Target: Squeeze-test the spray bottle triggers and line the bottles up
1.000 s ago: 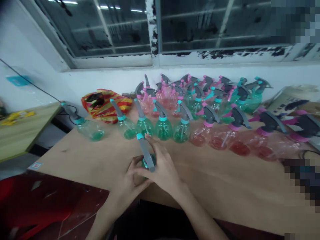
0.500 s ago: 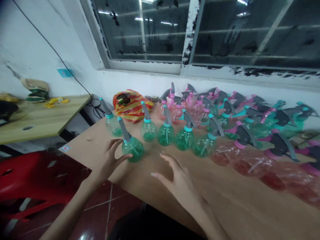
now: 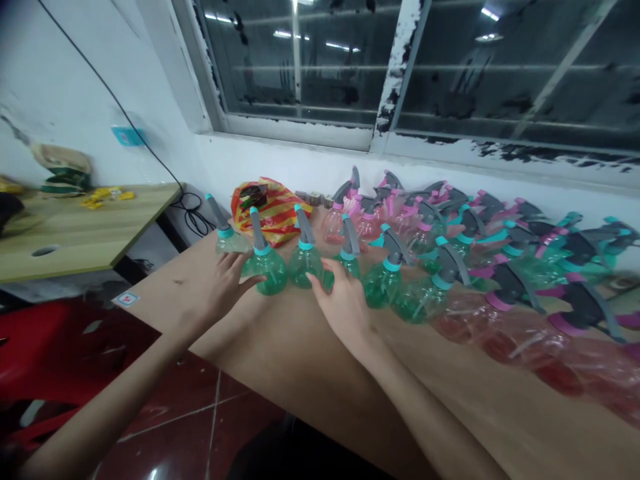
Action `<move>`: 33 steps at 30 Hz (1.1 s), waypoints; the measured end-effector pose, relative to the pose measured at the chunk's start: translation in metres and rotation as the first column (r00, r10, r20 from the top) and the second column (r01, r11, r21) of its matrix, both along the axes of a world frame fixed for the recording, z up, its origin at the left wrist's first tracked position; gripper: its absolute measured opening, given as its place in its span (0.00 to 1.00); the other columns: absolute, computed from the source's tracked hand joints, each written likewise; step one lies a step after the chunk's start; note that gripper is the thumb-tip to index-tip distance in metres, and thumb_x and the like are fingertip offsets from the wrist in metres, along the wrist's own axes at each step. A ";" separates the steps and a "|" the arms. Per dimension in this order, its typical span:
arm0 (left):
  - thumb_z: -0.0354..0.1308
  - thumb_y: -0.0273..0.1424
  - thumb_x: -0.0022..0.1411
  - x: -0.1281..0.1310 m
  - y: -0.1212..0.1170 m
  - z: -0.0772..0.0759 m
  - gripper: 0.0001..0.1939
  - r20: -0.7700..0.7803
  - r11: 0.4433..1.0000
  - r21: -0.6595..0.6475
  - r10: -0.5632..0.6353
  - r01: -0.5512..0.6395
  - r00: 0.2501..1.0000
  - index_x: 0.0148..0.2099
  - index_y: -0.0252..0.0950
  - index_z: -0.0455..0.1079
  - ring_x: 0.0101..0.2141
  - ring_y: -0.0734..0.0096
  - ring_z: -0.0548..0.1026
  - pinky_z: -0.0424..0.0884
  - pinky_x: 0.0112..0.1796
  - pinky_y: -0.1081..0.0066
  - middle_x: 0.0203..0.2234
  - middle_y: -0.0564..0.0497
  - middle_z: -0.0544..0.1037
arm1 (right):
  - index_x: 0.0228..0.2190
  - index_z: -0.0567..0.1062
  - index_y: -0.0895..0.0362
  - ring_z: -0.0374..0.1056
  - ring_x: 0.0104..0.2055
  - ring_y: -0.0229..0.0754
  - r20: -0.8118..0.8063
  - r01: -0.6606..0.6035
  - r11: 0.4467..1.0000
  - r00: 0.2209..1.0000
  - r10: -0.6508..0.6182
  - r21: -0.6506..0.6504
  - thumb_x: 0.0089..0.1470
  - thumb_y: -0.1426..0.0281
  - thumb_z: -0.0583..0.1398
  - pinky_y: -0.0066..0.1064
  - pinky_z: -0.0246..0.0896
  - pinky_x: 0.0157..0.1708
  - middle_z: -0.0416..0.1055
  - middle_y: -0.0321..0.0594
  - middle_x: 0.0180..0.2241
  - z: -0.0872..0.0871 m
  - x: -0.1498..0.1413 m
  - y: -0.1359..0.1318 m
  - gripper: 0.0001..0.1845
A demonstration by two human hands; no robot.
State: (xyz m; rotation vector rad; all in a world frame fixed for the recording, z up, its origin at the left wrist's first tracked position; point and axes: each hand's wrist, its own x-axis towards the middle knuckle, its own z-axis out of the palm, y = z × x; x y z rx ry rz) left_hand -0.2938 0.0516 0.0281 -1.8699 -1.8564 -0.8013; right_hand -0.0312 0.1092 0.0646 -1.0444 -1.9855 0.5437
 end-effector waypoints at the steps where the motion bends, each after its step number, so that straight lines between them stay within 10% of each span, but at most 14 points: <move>1: 0.57 0.45 0.64 -0.001 0.001 0.002 0.24 -0.007 1.000 -0.006 0.007 -0.007 1.000 0.56 0.36 0.66 0.44 0.51 0.71 0.69 0.46 0.54 0.39 0.43 0.73 | 0.47 0.73 0.58 0.74 0.29 0.45 0.006 0.019 1.000 1.000 -0.019 0.013 0.57 0.57 0.59 0.42 0.68 0.39 0.78 0.50 0.46 -0.001 -0.005 0.002 0.22; 10: 0.55 0.46 0.65 -0.008 0.014 0.014 0.24 -0.044 0.998 -0.041 0.038 -0.040 0.998 0.59 0.40 0.66 0.44 0.49 0.69 0.68 0.47 0.51 0.38 0.44 0.70 | 0.58 0.63 0.66 0.71 0.51 0.62 0.091 0.090 0.994 0.991 -0.095 0.053 0.55 0.55 0.61 0.48 0.67 0.45 0.73 0.62 0.51 -0.002 -0.037 0.023 0.37; 23: 0.54 0.43 0.67 0.017 -0.021 0.015 0.24 0.085 1.000 -0.014 0.005 -0.004 0.996 0.61 0.40 0.60 0.45 0.52 0.70 0.70 0.47 0.52 0.42 0.44 0.68 | 0.50 0.69 0.69 0.75 0.42 0.60 0.254 0.124 0.989 0.957 -0.140 0.076 0.58 0.56 0.60 0.41 0.68 0.35 0.76 0.62 0.40 -0.001 -0.061 0.030 0.30; 33: 0.54 0.42 0.67 0.081 -0.070 -0.004 0.23 0.290 0.970 -0.162 -0.127 0.180 0.948 0.60 0.42 0.57 0.45 0.59 0.76 0.77 0.41 0.59 0.45 0.46 0.72 | 0.44 0.72 0.66 0.76 0.31 0.56 0.372 0.060 0.987 0.922 -0.112 0.149 0.62 0.53 0.52 0.40 0.65 0.24 0.75 0.61 0.38 0.003 -0.030 -0.022 0.27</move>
